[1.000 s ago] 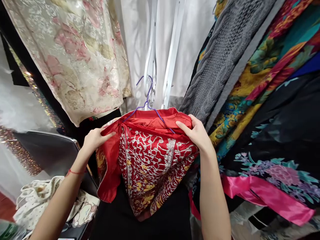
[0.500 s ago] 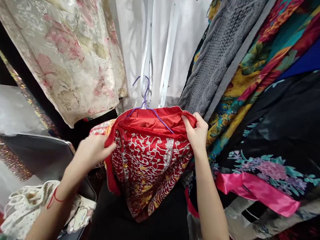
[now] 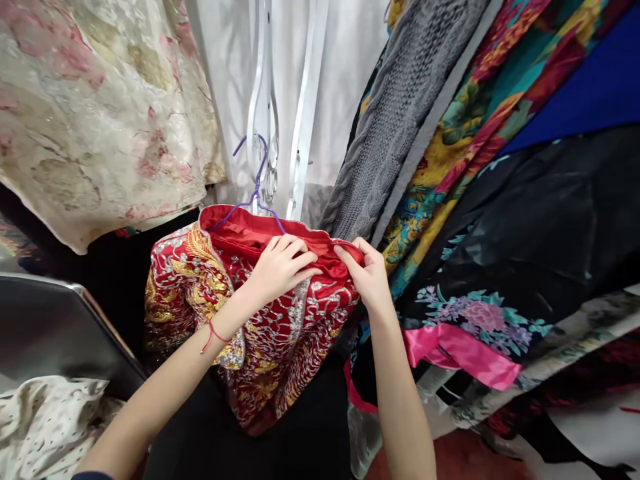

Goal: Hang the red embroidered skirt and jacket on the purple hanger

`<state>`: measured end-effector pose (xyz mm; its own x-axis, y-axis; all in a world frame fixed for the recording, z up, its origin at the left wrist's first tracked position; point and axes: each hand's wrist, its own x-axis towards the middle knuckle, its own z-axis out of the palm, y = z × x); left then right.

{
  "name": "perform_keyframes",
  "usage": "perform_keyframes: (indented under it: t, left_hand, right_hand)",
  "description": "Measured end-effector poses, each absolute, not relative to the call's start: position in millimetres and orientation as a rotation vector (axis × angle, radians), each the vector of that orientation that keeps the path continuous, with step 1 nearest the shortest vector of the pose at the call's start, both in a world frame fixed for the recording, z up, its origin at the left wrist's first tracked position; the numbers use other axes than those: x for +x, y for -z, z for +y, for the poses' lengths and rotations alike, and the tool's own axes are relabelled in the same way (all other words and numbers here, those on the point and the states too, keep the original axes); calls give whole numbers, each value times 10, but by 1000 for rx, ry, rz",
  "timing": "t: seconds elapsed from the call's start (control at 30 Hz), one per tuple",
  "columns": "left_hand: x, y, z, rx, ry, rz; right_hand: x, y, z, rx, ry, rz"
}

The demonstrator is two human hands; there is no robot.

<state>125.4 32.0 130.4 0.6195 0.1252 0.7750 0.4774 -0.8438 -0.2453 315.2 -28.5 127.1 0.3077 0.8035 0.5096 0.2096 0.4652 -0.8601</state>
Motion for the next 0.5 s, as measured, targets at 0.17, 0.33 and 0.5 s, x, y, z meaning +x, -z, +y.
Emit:
perform_keyframes:
  t: [0.17, 0.33, 0.5]
  left_hand:
    - [1265, -1192, 347, -2339, 1296, -535]
    - [1344, -1147, 428, -2301, 1429, -580]
    - [1572, -1061, 536, -2292, 1530, -733]
  right_hand:
    - [3245, -1083, -283, -1083, -288, -1111]
    - [3387, -1389, -421, -967, 113, -920]
    - [3319, -1572, -838, -1143, 377, -1080]
